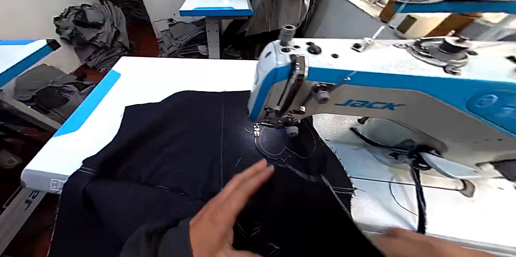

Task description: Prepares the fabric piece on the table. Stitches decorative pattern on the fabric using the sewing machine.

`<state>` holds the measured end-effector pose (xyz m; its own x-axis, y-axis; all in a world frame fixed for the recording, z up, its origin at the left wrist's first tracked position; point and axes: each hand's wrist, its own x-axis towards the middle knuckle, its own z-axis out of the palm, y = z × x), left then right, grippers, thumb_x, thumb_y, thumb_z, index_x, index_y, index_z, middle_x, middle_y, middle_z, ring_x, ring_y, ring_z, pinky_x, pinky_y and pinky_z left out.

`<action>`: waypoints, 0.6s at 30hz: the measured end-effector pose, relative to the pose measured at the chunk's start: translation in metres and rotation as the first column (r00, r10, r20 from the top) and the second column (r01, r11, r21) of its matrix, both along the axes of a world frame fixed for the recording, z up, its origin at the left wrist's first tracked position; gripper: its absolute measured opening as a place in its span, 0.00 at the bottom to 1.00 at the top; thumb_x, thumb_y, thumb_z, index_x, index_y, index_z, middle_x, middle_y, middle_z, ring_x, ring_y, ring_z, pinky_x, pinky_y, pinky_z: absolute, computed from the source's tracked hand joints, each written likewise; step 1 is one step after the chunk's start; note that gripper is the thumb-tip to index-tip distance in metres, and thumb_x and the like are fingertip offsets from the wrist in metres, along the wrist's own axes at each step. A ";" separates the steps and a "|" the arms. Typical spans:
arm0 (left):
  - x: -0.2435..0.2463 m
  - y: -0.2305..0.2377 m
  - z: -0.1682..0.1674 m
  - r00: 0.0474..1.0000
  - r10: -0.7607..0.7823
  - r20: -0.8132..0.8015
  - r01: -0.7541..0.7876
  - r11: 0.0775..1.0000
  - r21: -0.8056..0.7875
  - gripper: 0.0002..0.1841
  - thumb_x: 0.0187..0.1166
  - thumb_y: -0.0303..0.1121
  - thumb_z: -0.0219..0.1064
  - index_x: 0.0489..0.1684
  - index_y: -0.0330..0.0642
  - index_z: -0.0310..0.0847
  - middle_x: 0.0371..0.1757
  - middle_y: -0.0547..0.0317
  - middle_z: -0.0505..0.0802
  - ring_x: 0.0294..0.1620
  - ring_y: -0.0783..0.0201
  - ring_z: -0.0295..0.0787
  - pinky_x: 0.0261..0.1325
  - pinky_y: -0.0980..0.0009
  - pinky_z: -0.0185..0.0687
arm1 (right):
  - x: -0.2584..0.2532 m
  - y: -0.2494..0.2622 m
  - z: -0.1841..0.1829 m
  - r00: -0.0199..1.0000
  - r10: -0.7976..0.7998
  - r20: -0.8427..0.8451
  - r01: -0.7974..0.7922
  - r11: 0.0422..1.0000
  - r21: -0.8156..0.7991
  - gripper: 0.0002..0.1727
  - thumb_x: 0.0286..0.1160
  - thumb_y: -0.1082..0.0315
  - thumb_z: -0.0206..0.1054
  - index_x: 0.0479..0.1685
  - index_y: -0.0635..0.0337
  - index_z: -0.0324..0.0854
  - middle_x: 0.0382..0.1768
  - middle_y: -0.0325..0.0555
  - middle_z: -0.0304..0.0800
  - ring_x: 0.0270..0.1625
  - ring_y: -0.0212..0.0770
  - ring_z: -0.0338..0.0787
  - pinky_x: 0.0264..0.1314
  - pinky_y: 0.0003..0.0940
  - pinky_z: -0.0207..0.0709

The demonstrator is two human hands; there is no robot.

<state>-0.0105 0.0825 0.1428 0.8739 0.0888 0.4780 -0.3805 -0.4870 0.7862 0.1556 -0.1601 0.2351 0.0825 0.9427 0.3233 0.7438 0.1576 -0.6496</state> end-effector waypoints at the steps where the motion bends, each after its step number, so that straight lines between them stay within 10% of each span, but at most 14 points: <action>1: -0.005 0.014 0.001 0.999 0.042 -0.009 -0.043 0.996 -0.083 0.46 0.66 0.64 0.75 0.80 0.40 0.71 0.76 0.54 0.84 0.75 0.67 0.82 0.75 0.65 0.82 | 0.001 0.028 -0.003 0.999 0.021 0.042 -0.021 1.000 0.000 0.13 0.85 0.66 0.66 0.59 0.65 0.83 0.41 0.58 0.92 0.41 0.43 0.92 0.46 0.35 0.86; 4: -0.023 0.064 0.004 0.976 0.147 -0.163 -0.187 0.947 -0.262 0.23 0.71 0.45 0.77 0.62 0.51 0.77 0.37 0.75 0.92 0.37 0.80 0.90 0.43 0.78 0.89 | 0.013 0.103 -0.047 0.966 -0.146 0.214 0.103 0.974 0.200 0.18 0.83 0.57 0.63 0.63 0.57 0.81 0.30 0.39 0.90 0.25 0.31 0.87 0.27 0.29 0.85; 6: -0.024 0.096 0.006 0.912 0.227 -0.340 -0.310 0.927 -0.212 0.19 0.72 0.34 0.73 0.60 0.42 0.77 0.32 0.67 0.90 0.28 0.74 0.88 0.33 0.76 0.88 | 0.018 0.143 -0.069 0.941 -0.237 0.242 0.183 0.957 0.227 0.27 0.75 0.60 0.65 0.73 0.60 0.75 0.27 0.39 0.88 0.20 0.36 0.86 0.21 0.36 0.85; 11: 0.015 0.131 -0.004 0.619 0.426 -0.660 -0.425 0.888 0.175 0.33 0.80 0.42 0.73 0.78 0.31 0.69 0.68 0.36 0.85 0.56 0.46 0.90 0.63 0.47 0.84 | 0.030 0.190 -0.116 0.883 -0.277 0.380 0.335 0.938 -0.094 0.26 0.74 0.81 0.69 0.74 0.64 0.76 0.49 0.69 0.90 0.43 0.71 0.94 0.41 0.66 0.85; 18: 0.050 0.130 -0.004 0.456 0.604 -0.653 -0.305 0.796 0.523 0.28 0.77 0.54 0.72 0.58 0.36 0.85 0.59 0.42 0.87 0.66 0.42 0.82 0.66 0.45 0.79 | 0.047 0.184 -0.152 0.840 -0.359 0.408 0.340 0.933 0.120 0.12 0.72 0.74 0.69 0.52 0.69 0.88 0.42 0.64 0.92 0.40 0.64 0.95 0.37 0.59 0.88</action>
